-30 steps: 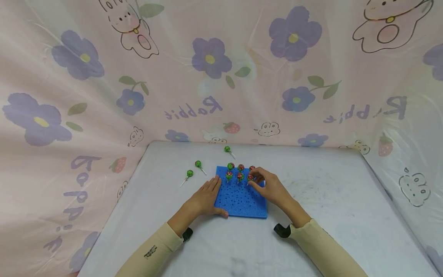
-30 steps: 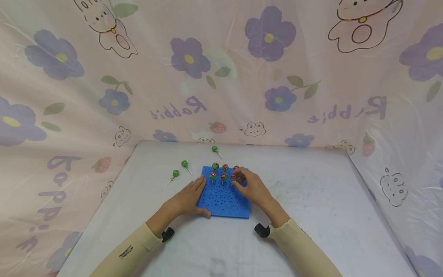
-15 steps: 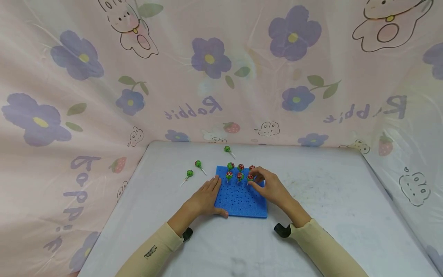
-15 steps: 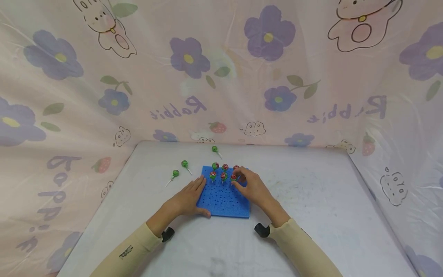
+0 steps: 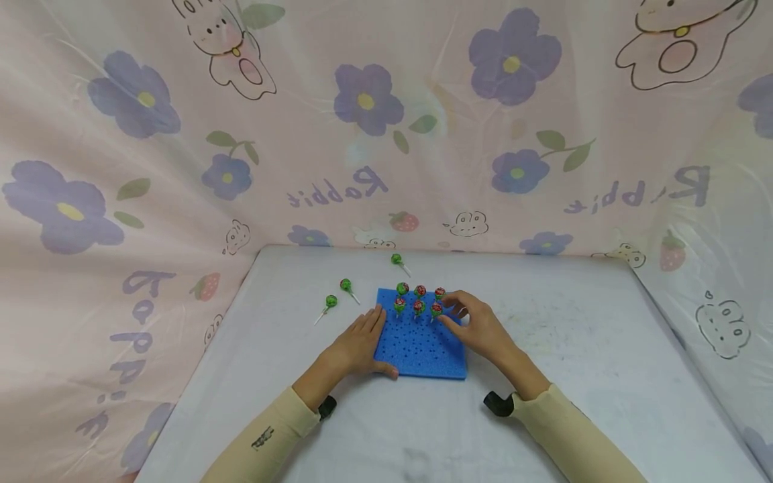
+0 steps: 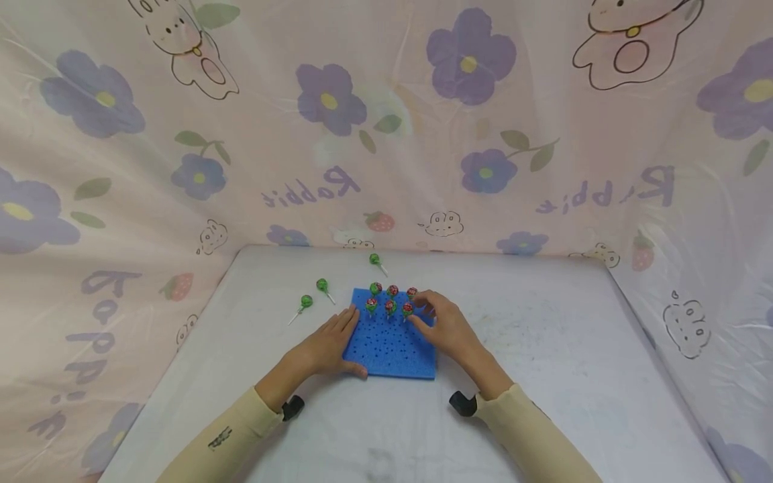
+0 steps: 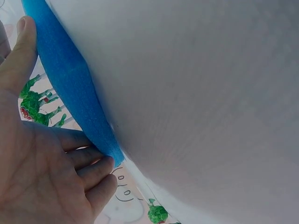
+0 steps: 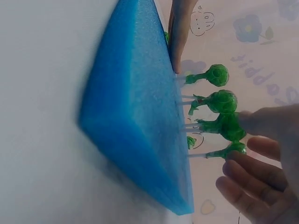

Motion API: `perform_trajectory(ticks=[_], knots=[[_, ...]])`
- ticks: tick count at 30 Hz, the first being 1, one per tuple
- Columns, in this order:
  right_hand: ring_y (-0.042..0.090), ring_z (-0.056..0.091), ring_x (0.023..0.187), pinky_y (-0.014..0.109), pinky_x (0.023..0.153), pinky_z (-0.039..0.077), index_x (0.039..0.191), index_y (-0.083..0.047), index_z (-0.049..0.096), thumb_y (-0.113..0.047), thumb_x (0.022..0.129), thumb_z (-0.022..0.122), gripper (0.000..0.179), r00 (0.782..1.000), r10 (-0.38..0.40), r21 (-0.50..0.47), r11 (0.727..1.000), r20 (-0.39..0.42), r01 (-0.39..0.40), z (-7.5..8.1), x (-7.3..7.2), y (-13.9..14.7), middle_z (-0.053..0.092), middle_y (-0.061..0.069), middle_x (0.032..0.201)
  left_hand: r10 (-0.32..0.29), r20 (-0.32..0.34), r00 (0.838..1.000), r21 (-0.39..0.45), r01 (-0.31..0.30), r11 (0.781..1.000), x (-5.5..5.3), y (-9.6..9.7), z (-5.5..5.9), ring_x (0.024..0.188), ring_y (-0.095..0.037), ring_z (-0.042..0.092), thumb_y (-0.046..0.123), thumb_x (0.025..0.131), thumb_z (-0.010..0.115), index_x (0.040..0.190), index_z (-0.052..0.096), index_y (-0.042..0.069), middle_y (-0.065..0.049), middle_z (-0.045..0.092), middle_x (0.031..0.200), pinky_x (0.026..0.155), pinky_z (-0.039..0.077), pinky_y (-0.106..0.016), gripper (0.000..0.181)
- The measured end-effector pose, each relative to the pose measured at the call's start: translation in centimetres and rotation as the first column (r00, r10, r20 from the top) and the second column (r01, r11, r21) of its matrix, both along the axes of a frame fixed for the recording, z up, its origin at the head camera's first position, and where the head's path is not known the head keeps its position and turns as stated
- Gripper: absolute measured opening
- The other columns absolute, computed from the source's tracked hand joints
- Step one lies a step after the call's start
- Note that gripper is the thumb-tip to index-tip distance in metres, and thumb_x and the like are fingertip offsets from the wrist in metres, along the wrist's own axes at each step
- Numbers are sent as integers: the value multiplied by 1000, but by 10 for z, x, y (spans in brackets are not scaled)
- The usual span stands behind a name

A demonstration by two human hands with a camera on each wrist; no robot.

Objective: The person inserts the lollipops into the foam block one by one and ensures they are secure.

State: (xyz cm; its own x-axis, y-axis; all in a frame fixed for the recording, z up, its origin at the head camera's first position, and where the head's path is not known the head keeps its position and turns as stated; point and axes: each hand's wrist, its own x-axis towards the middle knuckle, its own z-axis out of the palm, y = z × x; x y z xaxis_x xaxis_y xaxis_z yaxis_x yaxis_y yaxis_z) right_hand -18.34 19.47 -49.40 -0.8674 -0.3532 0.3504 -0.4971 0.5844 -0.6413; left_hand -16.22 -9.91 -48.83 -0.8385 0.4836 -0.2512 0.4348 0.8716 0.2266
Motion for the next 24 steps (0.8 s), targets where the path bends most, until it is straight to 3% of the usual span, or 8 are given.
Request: perform_trajectory(ticks=[12, 18, 24], knots=[[32, 68, 105, 50, 88, 62, 128, 3, 66, -10, 98, 80, 36, 1000, -25, 62, 998, -5, 25, -6, 14, 14, 72, 17, 121, 5, 15, 1000, 9, -5, 1000, 1, -1, -2, 166, -35, 14, 72, 82, 81, 170, 16, -1, -19, 11, 179, 134, 19, -47, 132], [39, 64, 122, 58, 100, 58, 139, 2, 63, -17, 99, 80, 47, 997, -56, 117, 992, 62, 48, -7, 21, 18, 68, 21, 134, 9, 12, 1000, 8, -9, 1000, 2, 0, -1, 166, -35, 13, 73, 82, 80, 171, 16, 0, -18, 11, 179, 134, 18, -46, 131], [47, 48, 147, 65, 117, 43, 154, -1, 53, -29, 101, 78, 65, 982, -84, 193, 980, 168, 51, -7, 27, 21, 54, 24, 156, 14, 20, 1000, 18, -14, 1000, 2, 0, 4, 166, -34, 13, 70, 83, 81, 171, 16, -1, -19, 11, 179, 134, 17, -46, 130]])
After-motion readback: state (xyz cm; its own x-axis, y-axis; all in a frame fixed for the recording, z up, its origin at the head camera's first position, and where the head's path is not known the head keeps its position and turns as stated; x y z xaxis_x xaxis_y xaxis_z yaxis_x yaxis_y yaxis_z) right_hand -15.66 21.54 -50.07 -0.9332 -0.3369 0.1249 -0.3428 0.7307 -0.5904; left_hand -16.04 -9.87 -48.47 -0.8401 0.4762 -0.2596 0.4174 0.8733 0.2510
